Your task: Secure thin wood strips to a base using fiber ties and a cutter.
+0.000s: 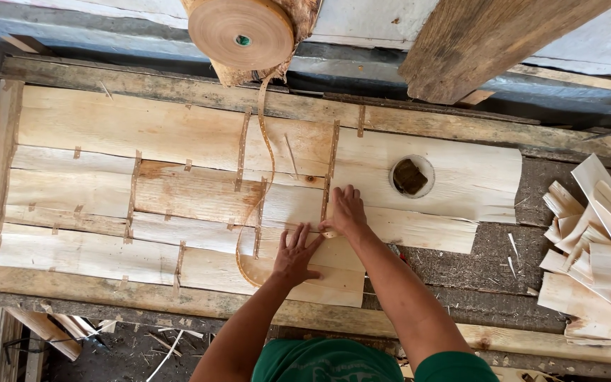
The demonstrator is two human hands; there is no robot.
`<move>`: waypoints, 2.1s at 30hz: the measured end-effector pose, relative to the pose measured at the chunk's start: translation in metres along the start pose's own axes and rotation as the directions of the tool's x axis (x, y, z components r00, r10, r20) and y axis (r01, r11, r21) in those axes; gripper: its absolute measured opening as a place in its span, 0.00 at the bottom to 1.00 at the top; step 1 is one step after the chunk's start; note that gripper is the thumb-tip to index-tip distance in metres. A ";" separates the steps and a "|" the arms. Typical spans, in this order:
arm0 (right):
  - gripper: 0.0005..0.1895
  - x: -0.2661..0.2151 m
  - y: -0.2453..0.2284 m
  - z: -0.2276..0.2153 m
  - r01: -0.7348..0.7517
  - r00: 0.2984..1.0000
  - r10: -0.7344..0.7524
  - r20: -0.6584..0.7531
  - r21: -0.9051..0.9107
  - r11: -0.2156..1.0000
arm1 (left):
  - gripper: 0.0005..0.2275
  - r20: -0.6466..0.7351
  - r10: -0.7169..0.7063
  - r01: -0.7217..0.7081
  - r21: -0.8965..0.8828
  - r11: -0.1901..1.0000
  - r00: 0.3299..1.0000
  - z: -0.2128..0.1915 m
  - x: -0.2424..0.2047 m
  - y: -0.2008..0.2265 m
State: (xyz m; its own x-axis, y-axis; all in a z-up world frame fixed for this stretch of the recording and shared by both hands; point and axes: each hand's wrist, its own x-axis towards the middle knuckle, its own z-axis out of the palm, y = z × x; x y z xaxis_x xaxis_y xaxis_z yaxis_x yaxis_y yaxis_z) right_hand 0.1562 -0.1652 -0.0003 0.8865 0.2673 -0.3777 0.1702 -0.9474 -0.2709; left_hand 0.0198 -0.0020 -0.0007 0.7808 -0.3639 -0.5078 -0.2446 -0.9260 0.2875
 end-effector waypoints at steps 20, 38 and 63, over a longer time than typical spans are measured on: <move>0.18 -0.006 0.015 0.007 0.056 0.998 -0.045 -0.042 0.335 0.941 | 0.55 -0.036 -0.006 0.006 -0.016 1.000 0.999 0.000 -0.003 0.002; 0.26 0.004 0.012 0.016 -0.077 0.997 0.066 0.045 0.327 0.942 | 0.55 -0.050 0.005 -0.006 -0.020 1.000 0.999 0.007 0.000 0.005; 0.19 0.020 0.038 0.047 0.036 0.999 -0.022 -0.036 0.430 0.902 | 0.14 0.250 -0.466 0.184 -0.966 -0.184 0.849 0.004 0.057 0.036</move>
State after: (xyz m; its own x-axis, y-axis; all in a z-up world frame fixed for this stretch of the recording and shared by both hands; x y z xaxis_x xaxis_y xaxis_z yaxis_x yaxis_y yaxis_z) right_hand 0.1597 -0.1878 -0.0598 0.8976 0.2818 -0.3390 0.0006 -0.7697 -0.6384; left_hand 0.0534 -0.0564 -0.0228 0.6327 0.0972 -0.7683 0.7438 0.1998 0.6378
